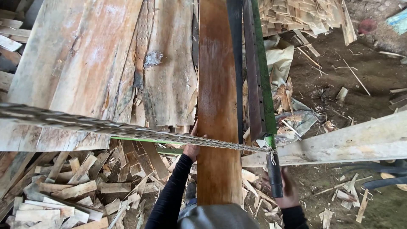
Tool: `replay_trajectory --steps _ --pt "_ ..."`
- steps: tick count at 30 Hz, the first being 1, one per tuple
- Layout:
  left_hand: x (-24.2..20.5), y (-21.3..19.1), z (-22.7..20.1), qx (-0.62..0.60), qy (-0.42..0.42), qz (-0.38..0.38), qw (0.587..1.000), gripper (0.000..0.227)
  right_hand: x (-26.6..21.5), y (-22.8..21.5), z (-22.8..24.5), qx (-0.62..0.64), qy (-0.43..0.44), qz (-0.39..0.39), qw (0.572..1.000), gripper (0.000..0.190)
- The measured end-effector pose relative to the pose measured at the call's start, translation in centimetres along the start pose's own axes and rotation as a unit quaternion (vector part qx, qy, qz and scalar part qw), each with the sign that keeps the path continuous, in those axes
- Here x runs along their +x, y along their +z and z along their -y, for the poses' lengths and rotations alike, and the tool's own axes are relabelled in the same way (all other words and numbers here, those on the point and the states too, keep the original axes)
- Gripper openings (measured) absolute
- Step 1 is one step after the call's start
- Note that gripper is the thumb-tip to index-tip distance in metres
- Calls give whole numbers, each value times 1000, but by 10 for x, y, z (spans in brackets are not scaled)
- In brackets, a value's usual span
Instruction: Cutting and organizing thin layers of wood using a manual guillotine machine in a woodworking shop.
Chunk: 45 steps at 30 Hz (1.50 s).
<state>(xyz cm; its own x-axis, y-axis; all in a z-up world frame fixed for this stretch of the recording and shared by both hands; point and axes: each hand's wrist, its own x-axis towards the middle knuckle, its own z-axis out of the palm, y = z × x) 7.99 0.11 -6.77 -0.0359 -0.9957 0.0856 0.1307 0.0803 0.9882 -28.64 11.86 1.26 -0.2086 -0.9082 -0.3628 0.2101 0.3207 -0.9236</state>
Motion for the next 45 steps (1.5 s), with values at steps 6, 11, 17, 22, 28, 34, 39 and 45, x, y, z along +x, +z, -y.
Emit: replay_trajectory --steps 6,11,17,22,28,34,39,45 --pt "-40 11 15 -118 -261 -47 957 69 2 32 71 16 55 147 988 57" --pt "-123 35 27 -114 -258 -41 958 96 1 44 88 -194 111 125 967 41" --pt "-87 45 82 -238 -207 -47 948 88 -7 50 123 -176 122 122 969 40" --pt "-141 70 44 -174 -234 -37 956 84 -17 47 150 -100 70 126 985 35" --pt "-161 89 52 -107 -239 -20 965 80 -18 54 136 -110 87 113 984 34" --pt "-157 106 23 -138 -260 -26 955 80 -12 51 132 -111 87 112 984 33" --pt "-140 125 113 -112 -205 -59 970 81 -12 56 132 -131 32 140 981 29" --pt "-99 127 79 -166 -225 -43 959 86 -18 54 123 -126 67 107 984 34"
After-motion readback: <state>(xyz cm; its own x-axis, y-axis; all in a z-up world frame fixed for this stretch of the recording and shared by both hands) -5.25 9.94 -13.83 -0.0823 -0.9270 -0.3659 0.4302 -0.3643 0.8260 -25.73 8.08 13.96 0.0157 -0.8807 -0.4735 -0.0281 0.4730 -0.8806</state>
